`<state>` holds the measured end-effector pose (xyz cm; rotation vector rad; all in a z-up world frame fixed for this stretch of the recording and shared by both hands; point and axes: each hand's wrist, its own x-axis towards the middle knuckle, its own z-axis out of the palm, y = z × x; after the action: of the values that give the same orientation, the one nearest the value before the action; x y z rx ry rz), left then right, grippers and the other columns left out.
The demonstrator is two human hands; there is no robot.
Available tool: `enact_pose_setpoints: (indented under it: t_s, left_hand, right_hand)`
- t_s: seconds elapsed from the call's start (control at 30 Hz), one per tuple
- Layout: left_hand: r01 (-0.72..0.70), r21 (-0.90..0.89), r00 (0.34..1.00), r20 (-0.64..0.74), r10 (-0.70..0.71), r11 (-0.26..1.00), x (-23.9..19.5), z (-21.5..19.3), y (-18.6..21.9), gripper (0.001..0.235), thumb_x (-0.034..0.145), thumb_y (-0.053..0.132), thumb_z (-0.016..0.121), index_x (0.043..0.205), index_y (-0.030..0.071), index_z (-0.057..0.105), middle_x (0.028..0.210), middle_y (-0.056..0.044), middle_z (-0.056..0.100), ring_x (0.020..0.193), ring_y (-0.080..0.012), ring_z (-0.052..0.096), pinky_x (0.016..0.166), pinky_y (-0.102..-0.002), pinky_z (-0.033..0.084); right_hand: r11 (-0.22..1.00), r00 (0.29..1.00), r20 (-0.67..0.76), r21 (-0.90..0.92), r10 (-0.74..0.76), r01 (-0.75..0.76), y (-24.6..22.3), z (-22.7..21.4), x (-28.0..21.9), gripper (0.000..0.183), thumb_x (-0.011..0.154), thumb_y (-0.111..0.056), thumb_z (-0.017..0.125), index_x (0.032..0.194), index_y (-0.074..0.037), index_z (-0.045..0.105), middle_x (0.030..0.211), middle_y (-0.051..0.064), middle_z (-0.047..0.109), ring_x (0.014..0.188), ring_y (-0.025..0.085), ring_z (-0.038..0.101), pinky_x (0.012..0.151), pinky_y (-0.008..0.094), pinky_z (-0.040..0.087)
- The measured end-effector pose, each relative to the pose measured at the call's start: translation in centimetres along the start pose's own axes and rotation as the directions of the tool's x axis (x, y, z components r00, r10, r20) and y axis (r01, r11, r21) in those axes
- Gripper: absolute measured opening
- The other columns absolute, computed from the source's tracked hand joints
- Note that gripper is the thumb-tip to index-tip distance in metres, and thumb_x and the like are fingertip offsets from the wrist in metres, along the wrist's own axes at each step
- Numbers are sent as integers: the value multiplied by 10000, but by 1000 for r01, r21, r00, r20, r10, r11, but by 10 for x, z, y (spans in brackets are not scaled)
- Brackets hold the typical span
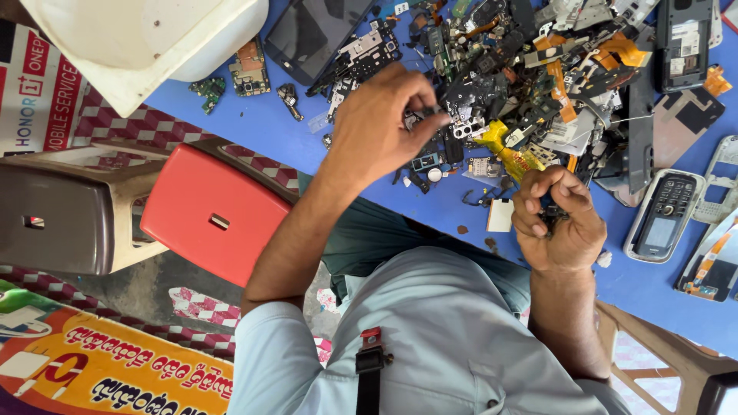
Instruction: The person repeatedly picks up small electronic components and circuit boards from a cluttered blue table, briefly turns them over in their hands, and places them back down or into a white container. The person handles multiple items one at a time without using tools.
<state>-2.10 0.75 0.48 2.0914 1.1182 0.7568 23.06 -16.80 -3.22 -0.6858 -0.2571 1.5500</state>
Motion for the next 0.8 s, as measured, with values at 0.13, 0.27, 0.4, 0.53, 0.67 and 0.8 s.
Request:
enact_pose_setpoints:
  t_s: [0.13,0.27,0.4,0.53,0.67,0.8]
  left_hand:
    - [-5,68,998,-63,9,998,3,-7,-5,202,877,163,822,1032,128,697,933,-20,685,721,-205,707,604,-368,541]
    - [-108,156,988,-96,124,982,13,-3,-9,391,888,115,746,1266,90,653,1079,-91,679,806,-261,723,688,-390,583]
    - [-100,223,994,55,90,970,17,13,-4,465,886,111,694,1345,101,622,1092,-122,673,792,-280,726,716,-398,607]
    - [-15,163,995,103,-1,987,1,28,9,485,915,124,689,1391,91,598,1086,-125,673,790,-309,722,718,-421,600]
    - [-68,102,995,76,60,992,-8,47,24,521,885,110,691,1387,41,569,1136,-169,655,821,-346,712,705,-437,592]
    - [-63,33,996,57,61,997,-5,55,29,584,844,56,670,1414,24,548,1121,-182,645,853,-371,703,729,-460,588]
  right_hand:
    - [1000,1000,10,-20,-6,6,0,0,0,240,1076,-141,526,994,78,580,844,156,524,565,110,407,544,224,310]
    - [1000,1000,14,-22,-17,18,0,1,-1,240,1081,-140,524,997,77,579,844,151,523,567,109,407,503,202,308]
    - [1000,1000,-1,3,-18,18,0,0,-1,237,1078,-141,528,1001,77,580,846,153,525,567,116,411,543,228,316]
    - [1000,1000,3,-8,-16,16,0,-1,0,241,1084,-141,532,999,78,585,853,156,529,575,115,413,520,213,318]
    - [1000,1000,1,12,7,-7,0,1,-1,239,1065,-144,535,1001,79,591,856,157,534,582,124,421,543,229,323]
    - [1000,1000,4,-5,-9,9,0,1,0,237,1070,-143,539,1001,78,592,856,158,535,571,121,418,539,227,320]
